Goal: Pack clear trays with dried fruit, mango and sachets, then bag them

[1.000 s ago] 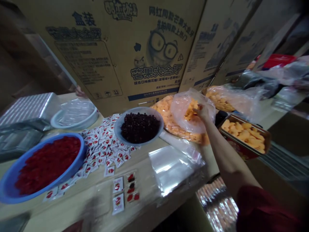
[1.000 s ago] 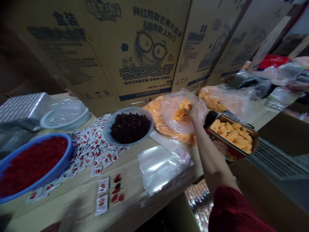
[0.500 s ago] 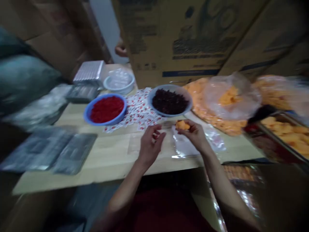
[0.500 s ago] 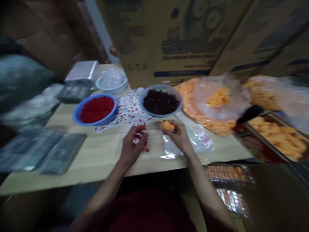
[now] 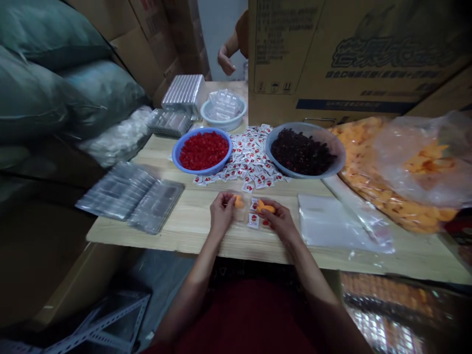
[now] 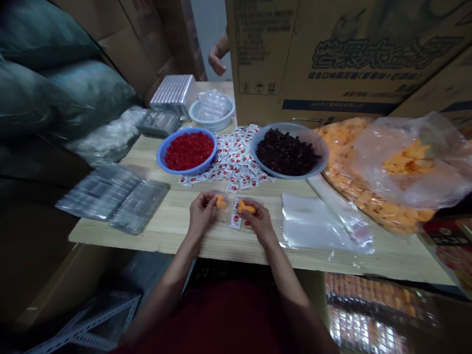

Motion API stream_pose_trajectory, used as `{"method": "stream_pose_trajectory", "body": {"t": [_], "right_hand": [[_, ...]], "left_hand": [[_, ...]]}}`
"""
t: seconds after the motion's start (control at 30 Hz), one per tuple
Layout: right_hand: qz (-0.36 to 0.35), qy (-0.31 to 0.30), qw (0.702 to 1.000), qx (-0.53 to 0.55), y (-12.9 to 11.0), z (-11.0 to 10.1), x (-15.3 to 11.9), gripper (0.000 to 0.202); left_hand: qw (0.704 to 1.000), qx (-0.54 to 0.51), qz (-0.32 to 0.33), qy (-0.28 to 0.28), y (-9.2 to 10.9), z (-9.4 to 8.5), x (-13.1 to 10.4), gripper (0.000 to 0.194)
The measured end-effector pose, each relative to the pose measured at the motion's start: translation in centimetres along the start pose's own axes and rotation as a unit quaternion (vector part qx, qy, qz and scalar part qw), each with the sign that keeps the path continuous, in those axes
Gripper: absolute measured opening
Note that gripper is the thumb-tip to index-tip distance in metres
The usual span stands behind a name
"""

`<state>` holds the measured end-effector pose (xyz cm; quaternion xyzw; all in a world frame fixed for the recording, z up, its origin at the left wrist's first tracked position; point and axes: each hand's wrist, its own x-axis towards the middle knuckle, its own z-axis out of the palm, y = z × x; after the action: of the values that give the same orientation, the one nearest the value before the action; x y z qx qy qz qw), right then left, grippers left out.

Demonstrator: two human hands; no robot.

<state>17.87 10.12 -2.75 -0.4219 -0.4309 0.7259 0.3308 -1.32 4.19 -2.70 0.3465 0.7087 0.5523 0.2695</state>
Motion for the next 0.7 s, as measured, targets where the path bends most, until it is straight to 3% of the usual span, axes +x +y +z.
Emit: {"method": "stream_pose_trajectory", "body": {"t": [0.13, 0.3, 0.5, 0.7], "right_hand": [[-0.002, 0.018, 1.0, 0.001, -0.2, -1.1, -1.0, 0.042], [-0.015, 0.008, 1.0, 0.018, 0.1, 0.0, -1.9, 0.039], [-0.013, -0.018, 1.0, 0.014, -0.3, 1.1, -2.4, 0.038], [-0.022, 0.005, 0.999, 0.042, -0.6, 0.9, -2.2, 0.042]], "left_hand": [[0.985, 0.164, 0.049, -0.02, -0.6, 1.0, 0.4, 0.015], [0.92, 0.363, 0.146, 0.018, -0.1, 0.8, -0.2, 0.015], [0.909, 0.382, 0.165, 0.011, 0.1, -0.3, -0.6, 0.016], [0.903, 0.378, 0.187, -0.081, 1.0, -0.3, -0.5, 0.017]]}}
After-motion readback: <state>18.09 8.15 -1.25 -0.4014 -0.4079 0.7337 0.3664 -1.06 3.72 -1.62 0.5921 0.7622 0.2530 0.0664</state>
